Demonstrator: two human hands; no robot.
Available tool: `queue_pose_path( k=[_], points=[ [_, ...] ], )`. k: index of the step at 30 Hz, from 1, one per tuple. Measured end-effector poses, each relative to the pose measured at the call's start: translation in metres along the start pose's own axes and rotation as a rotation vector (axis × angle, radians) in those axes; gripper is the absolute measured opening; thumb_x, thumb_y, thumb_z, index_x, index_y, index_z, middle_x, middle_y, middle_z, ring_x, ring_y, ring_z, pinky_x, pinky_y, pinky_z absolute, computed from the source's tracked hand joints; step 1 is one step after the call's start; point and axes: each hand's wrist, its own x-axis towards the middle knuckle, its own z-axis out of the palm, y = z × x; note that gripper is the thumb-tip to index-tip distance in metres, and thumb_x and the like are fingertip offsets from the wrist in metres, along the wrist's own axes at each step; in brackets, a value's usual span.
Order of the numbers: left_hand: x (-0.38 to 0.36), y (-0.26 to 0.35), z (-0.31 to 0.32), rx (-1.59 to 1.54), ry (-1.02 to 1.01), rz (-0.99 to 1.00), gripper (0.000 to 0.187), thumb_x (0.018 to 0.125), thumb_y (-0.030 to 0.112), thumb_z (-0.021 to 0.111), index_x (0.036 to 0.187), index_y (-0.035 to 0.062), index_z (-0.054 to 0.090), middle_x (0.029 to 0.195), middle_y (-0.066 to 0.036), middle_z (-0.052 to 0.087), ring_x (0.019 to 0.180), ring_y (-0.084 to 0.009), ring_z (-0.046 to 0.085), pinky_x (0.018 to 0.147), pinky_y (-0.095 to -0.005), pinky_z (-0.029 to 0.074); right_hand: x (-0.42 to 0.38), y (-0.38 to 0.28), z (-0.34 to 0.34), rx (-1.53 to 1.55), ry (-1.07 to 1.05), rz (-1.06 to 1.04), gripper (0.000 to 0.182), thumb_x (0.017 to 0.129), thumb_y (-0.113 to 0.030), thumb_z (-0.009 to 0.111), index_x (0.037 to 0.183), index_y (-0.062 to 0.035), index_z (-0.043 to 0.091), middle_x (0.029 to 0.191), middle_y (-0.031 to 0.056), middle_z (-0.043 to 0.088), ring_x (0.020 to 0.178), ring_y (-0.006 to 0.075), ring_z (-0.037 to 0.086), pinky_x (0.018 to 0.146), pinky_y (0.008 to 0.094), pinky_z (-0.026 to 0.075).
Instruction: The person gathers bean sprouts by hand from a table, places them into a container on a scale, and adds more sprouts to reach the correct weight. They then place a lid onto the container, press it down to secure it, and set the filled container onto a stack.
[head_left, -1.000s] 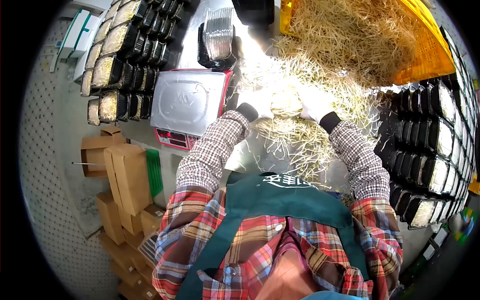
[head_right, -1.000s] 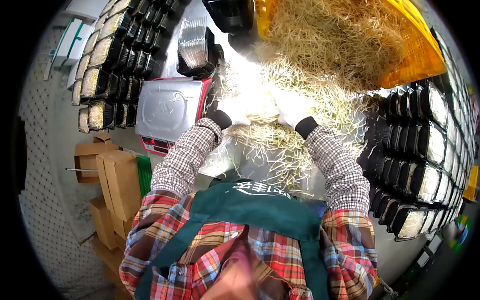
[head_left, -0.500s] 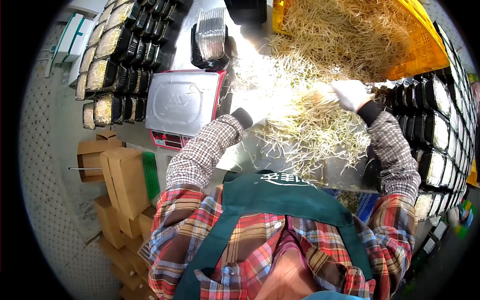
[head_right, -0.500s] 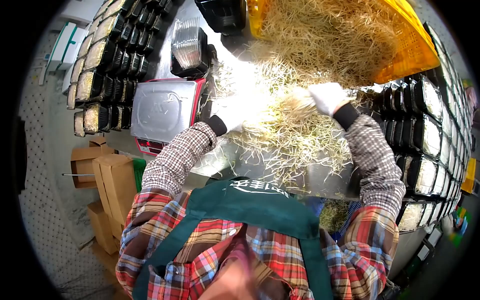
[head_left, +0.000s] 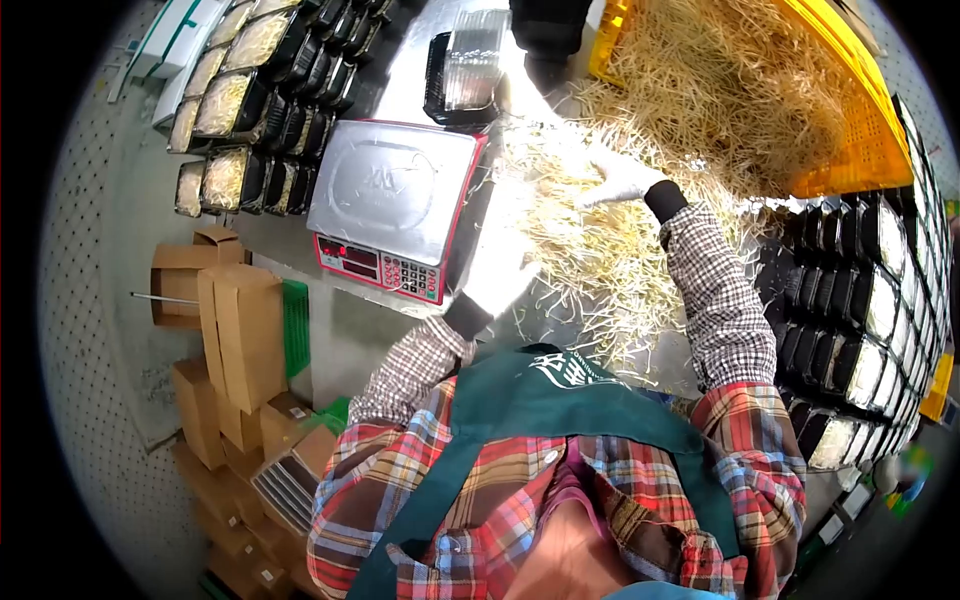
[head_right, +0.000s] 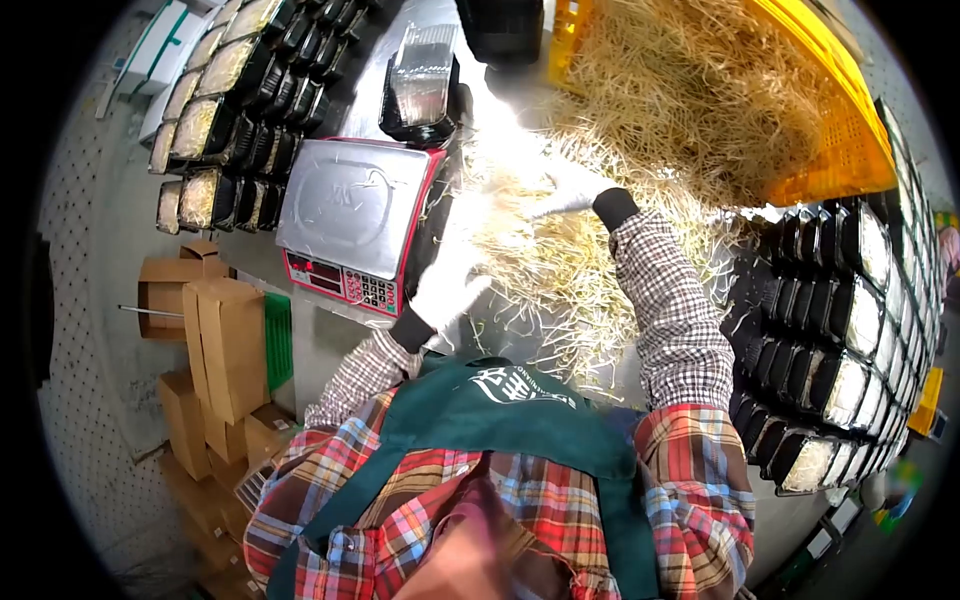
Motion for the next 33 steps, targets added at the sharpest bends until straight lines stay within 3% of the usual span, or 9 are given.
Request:
queue_pose_path(
  k=[2, 10, 15, 19, 22, 28, 29, 30, 33],
  points=[
    [-0.011, 0.028, 0.009, -0.304, -0.272, -0.255, 0.047, 0.087, 0.026, 0.068, 0.128, 0.0034, 0.059, 0.137, -0.022, 0.052, 0.13, -0.0367, 0.048, 0.11, -0.0435, 0.039, 0.02, 0.01, 0.006, -0.12, -0.008, 0.097, 0.103, 0.069, -0.054, 0.082, 0.148, -0.0061, 0.036, 0.147, 0.0245, 0.041, 0.133, 0.0384, 0.043, 0.112, 0.0445, 0.036],
    [-0.02, 0.017, 0.096, 0.041, -0.286, 0.034, 0.055, 0.088, 0.021, 0.059, 0.135, -0.0047, 0.048, 0.142, -0.031, 0.042, 0.133, -0.0431, 0.04, 0.112, -0.0503, 0.032, -0.023, -0.072, 0.085, -0.724, 0.257, 0.098, 0.156, 0.027, -0.068, 0.089, 0.154, -0.0054, 0.022, 0.151, 0.0283, 0.034, 0.136, 0.043, 0.038, 0.115, 0.0492, 0.031],
    [-0.013, 0.014, 0.053, -0.083, -0.25, 0.07, 0.039, 0.087, 0.025, 0.064, 0.117, 0.001, 0.062, 0.129, -0.02, 0.057, 0.113, -0.0323, 0.058, 0.094, -0.0421, 0.049, 0.004, -0.031, 0.061, -0.459, 0.174, 0.362, 0.104, 0.057, -0.032, 0.084, 0.143, -0.0011, 0.036, 0.114, 0.0238, 0.063, 0.103, 0.0339, 0.065, 0.087, 0.0425, 0.054],
    [0.063, 0.071, -0.102, -0.082, -0.019, 0.019, 0.026, 0.091, 0.03, 0.062, 0.101, 0.0078, 0.071, 0.098, -0.011, 0.071, 0.09, -0.0296, 0.067, 0.08, -0.0385, 0.055, 0.013, -0.039, 0.049, -0.47, 0.079, 0.518, 0.119, 0.058, -0.046, 0.088, 0.15, -0.0035, 0.027, 0.124, 0.0235, 0.06, 0.106, 0.0368, 0.063, 0.088, 0.0427, 0.054],
    [0.161, 0.051, -0.161, 0.072, 0.635, 0.432, 0.018, 0.087, 0.013, 0.065, 0.102, 0.0057, 0.069, 0.101, -0.012, 0.069, 0.086, -0.0277, 0.067, 0.077, -0.0377, 0.055, -0.001, -0.054, 0.062, -0.652, 0.207, 0.389, 0.124, 0.056, -0.04, 0.089, 0.155, -0.0123, 0.018, 0.14, 0.0223, 0.045, 0.117, 0.038, 0.056, 0.094, 0.0514, 0.05],
    [0.433, -0.065, -0.209, 0.46, 0.879, 0.308, 0.052, 0.09, 0.023, 0.057, 0.132, -0.0066, 0.049, 0.125, -0.031, 0.058, 0.12, -0.0415, 0.055, 0.104, -0.044, 0.043, 0.001, -0.03, 0.036, -0.269, 0.038, 0.501, 0.113, 0.062, -0.031, 0.081, 0.152, 0.0023, 0.021, 0.136, 0.0273, 0.05, 0.122, 0.036, 0.055, 0.105, 0.0373, 0.046],
    [0.407, -0.013, -0.24, 0.06, 0.474, -0.047, 0.058, 0.089, 0.03, 0.058, 0.13, -0.0103, 0.048, 0.114, -0.032, 0.063, 0.109, -0.0445, 0.061, 0.096, -0.0472, 0.048, -0.007, -0.019, 0.034, -0.198, 0.117, 0.394, 0.111, 0.065, -0.031, 0.078, 0.153, 0.0021, 0.02, 0.14, 0.027, 0.048, 0.127, 0.0356, 0.052, 0.108, 0.0355, 0.043],
    [0.436, -0.037, -0.228, 0.154, 0.602, -0.111, 0.056, 0.088, 0.037, 0.057, 0.122, -0.0081, 0.057, 0.105, -0.031, 0.066, 0.1, -0.0459, 0.064, 0.09, -0.0489, 0.05, -0.014, -0.023, 0.023, -0.175, 0.129, 0.431, 0.109, 0.066, -0.031, 0.077, 0.153, 0.0007, 0.021, 0.138, 0.0257, 0.05, 0.124, 0.0349, 0.054, 0.105, 0.0365, 0.045],
    [0.46, -0.058, -0.226, 0.448, 0.361, 0.074, 0.046, 0.088, 0.04, 0.053, 0.095, -0.0006, 0.072, 0.102, -0.029, 0.067, 0.1, -0.0448, 0.063, 0.09, -0.0475, 0.05, -0.039, -0.06, -0.008, -0.183, 0.17, 0.459, 0.108, 0.066, -0.027, 0.079, 0.154, -0.0038, 0.021, 0.122, 0.0231, 0.058, 0.111, 0.0356, 0.059, 0.095, 0.0393, 0.051]
  ],
)
